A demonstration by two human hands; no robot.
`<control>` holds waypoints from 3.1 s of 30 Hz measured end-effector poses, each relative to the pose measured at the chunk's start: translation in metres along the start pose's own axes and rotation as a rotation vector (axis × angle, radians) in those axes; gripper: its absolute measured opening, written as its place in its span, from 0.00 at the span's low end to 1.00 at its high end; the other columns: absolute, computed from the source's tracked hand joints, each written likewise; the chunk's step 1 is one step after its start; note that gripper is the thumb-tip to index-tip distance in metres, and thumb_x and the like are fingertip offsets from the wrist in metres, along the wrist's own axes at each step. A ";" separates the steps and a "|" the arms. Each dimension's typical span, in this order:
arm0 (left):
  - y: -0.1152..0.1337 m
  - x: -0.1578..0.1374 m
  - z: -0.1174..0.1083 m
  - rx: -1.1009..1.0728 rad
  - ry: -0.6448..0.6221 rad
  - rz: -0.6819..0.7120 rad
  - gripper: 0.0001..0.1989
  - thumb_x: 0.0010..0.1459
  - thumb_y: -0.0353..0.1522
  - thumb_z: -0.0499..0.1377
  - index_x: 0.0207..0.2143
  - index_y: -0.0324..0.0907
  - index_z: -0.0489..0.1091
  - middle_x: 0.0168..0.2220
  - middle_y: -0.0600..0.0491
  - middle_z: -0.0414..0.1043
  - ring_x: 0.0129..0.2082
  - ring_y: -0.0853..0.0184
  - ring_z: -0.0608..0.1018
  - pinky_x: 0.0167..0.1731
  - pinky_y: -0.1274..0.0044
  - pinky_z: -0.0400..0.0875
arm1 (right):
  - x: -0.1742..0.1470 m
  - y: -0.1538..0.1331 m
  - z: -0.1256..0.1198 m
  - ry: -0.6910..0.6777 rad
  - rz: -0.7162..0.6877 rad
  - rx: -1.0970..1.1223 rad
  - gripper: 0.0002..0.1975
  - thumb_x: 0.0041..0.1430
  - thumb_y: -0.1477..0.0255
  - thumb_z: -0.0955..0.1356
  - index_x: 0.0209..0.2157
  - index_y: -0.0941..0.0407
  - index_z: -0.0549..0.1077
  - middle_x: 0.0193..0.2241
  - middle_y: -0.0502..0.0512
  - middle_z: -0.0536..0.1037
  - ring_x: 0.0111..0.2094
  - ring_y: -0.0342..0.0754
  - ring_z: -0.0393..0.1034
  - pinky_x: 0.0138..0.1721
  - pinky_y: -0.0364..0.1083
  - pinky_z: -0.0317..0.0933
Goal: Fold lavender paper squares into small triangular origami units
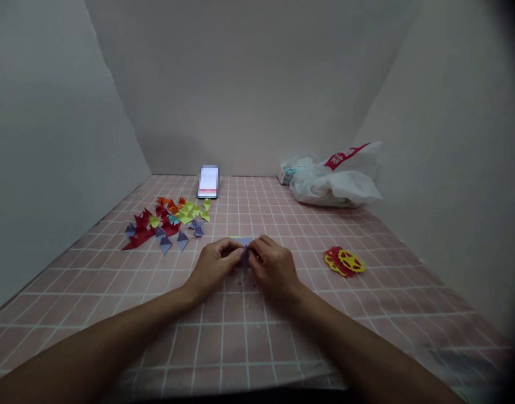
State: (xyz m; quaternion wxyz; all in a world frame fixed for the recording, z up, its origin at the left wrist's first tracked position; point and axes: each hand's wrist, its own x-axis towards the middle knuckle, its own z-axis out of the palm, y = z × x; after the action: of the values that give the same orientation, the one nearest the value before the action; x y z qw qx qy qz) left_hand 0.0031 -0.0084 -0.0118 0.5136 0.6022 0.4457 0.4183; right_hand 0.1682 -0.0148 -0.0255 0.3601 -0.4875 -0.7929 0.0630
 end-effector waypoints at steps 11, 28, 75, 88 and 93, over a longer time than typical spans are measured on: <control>0.004 0.004 -0.003 -0.076 0.005 -0.052 0.10 0.52 0.37 0.63 0.28 0.38 0.74 0.26 0.55 0.70 0.25 0.71 0.72 0.26 0.80 0.70 | 0.001 0.002 0.003 -0.004 -0.066 0.084 0.09 0.61 0.81 0.63 0.28 0.56 0.67 0.28 0.52 0.70 0.29 0.46 0.65 0.31 0.45 0.54; 0.001 0.005 -0.004 0.109 0.021 0.055 0.07 0.55 0.34 0.58 0.30 0.39 0.71 0.26 0.56 0.70 0.25 0.70 0.72 0.26 0.78 0.69 | 0.001 0.002 0.002 -0.021 -0.064 0.168 0.09 0.59 0.82 0.63 0.27 0.56 0.65 0.27 0.51 0.68 0.28 0.45 0.62 0.30 0.45 0.52; -0.002 -0.006 0.000 0.528 0.174 0.429 0.04 0.59 0.28 0.56 0.32 0.40 0.71 0.30 0.53 0.73 0.30 0.67 0.75 0.33 0.75 0.68 | -0.001 -0.010 -0.002 0.076 0.148 0.514 0.07 0.59 0.77 0.67 0.27 0.56 0.71 0.27 0.51 0.71 0.31 0.46 0.67 0.33 0.46 0.58; 0.000 -0.007 0.001 0.526 0.180 0.446 0.04 0.59 0.28 0.57 0.31 0.42 0.70 0.30 0.53 0.73 0.30 0.67 0.75 0.32 0.76 0.69 | -0.002 -0.013 0.001 0.099 0.202 0.557 0.07 0.56 0.77 0.66 0.25 0.55 0.69 0.26 0.49 0.70 0.29 0.45 0.65 0.31 0.45 0.57; -0.001 -0.002 -0.001 0.357 0.237 0.300 0.04 0.58 0.30 0.57 0.32 0.41 0.71 0.30 0.53 0.73 0.29 0.68 0.76 0.29 0.77 0.72 | 0.000 -0.012 0.001 0.138 0.238 0.563 0.07 0.56 0.76 0.66 0.24 0.55 0.67 0.26 0.50 0.69 0.29 0.45 0.64 0.31 0.45 0.57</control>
State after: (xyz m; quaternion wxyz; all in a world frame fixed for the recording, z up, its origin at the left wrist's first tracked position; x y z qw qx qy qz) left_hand 0.0014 -0.0102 -0.0127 0.2755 0.6894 0.4753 0.4721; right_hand 0.1588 -0.0212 -0.0206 0.5241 -0.4612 -0.6553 0.2884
